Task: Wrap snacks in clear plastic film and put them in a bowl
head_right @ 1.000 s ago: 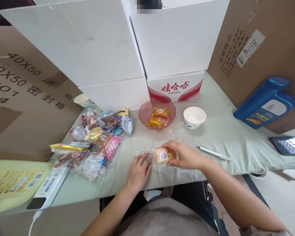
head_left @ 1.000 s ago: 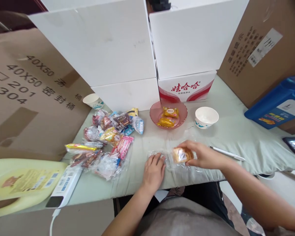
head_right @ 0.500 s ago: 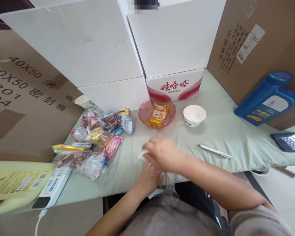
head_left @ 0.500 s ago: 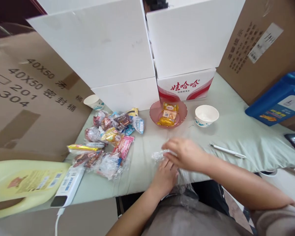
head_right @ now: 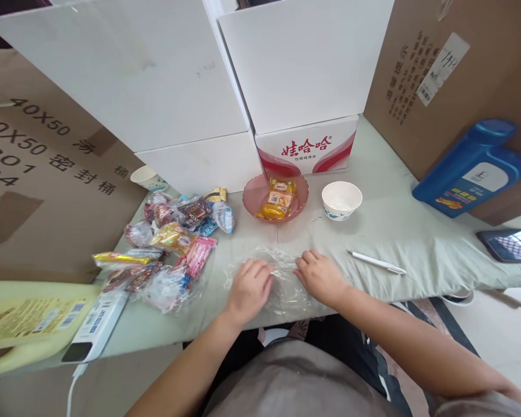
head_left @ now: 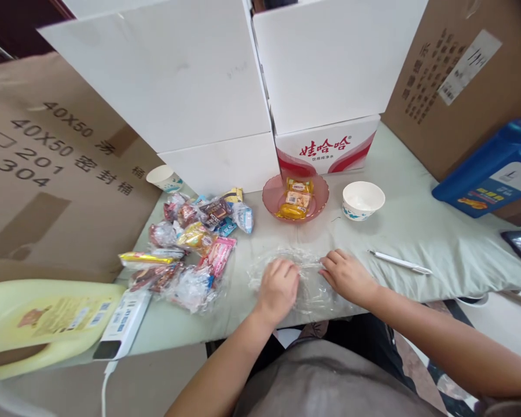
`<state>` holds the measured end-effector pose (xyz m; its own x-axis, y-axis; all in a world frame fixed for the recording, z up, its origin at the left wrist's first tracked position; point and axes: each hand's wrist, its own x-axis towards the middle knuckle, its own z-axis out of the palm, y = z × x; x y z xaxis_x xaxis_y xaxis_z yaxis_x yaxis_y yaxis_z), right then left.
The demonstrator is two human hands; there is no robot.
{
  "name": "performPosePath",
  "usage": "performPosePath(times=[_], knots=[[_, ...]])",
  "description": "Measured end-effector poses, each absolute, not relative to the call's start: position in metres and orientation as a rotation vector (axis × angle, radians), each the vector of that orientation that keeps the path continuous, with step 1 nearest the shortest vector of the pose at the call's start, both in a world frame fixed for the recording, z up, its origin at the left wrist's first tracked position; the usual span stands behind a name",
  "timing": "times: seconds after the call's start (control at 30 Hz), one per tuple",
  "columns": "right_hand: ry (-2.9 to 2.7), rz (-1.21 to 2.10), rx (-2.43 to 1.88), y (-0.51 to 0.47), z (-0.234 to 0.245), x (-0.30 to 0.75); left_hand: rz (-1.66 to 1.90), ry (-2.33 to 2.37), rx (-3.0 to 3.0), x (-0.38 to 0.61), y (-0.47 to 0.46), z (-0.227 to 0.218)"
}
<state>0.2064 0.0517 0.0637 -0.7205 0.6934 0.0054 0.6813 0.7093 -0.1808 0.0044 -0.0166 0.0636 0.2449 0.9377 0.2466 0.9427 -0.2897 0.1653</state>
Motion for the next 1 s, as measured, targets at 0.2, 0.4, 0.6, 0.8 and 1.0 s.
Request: performPosePath(times=[0.2, 0.4, 0.6, 0.8, 1.0], knots=[[-2.784, 0.203, -1.035, 0.073, 0.022, 0.2, -0.15, -2.126, -2.443, -0.006, -0.004, 0.047], [-2.725, 0.064, -1.307, 0.064, 0.024, 0.209, -0.124, -2.178, -2.346, -0.049, 0.001, 0.058], [-2.759, 0.151, -1.071, 0.078, 0.027, 0.19, -0.181, -1.991, -2.547, -0.022, 0.01, 0.035], [-2.681, 0.241, -1.068, 0.065, 0.026, 0.237, -0.641, -1.852, -2.497, -0.06, -0.025, 0.042], [-2.77, 0.694, -0.629, 0.024, 0.043, 0.288, -0.643, -1.731, -2.853, -0.079, -0.077, 0.051]])
